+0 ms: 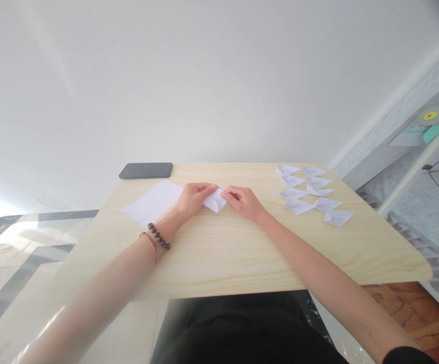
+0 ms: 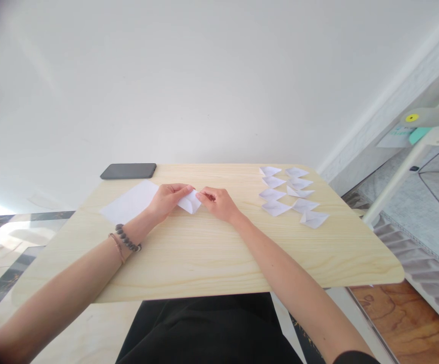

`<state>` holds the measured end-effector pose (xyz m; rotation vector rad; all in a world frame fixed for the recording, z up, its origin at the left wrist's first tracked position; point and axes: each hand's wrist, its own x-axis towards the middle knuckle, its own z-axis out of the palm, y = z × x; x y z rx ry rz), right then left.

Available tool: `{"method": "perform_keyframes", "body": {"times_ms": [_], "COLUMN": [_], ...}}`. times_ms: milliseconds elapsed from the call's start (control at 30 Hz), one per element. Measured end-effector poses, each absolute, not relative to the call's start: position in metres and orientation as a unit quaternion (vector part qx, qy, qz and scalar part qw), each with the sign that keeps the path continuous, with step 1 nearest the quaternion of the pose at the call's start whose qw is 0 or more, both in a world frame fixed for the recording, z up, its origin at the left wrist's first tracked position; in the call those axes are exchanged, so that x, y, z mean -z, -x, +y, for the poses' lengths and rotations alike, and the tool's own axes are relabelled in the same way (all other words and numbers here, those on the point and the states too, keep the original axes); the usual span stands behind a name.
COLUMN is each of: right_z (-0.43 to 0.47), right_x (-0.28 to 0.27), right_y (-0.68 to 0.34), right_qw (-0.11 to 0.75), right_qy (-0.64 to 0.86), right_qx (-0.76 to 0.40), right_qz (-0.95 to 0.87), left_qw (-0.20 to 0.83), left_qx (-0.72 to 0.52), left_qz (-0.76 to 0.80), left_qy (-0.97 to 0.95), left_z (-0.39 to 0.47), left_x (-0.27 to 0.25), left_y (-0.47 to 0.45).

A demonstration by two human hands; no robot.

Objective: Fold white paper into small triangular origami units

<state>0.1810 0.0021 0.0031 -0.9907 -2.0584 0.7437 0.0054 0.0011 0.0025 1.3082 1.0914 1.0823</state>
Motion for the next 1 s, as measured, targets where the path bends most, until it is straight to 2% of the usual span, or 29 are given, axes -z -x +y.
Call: {"method": "perform_keyframes", "body": {"times_ms": [400,800,1000], "right_z": [0.0031,0.0054,0.0042], "right_x": [0.0025,0.0025,0.0003], "right_y": [-0.1826,-0.187,-0.1849], "right_qw": [0.354,0.39,0.38], "right_qy": [0.376,0.392,0.39], "right_qx": [-0.315,-0.312,-0.33], "right_qz": [-0.796,-0.772,-0.771], "left_qw": [0.529,0.562,0.517], "left_qx": [-0.414,-0.436,-0.452], "left_qz": [0.455,0.443,0.455], "left_qy": [-0.584,-0.546,-0.566], "left_z": [0.0018,0.0042,0.0047], "left_x": [-0.003,0.0003,0.0011], "left_y": [-0.0037,-0.0046,-0.0039]}}
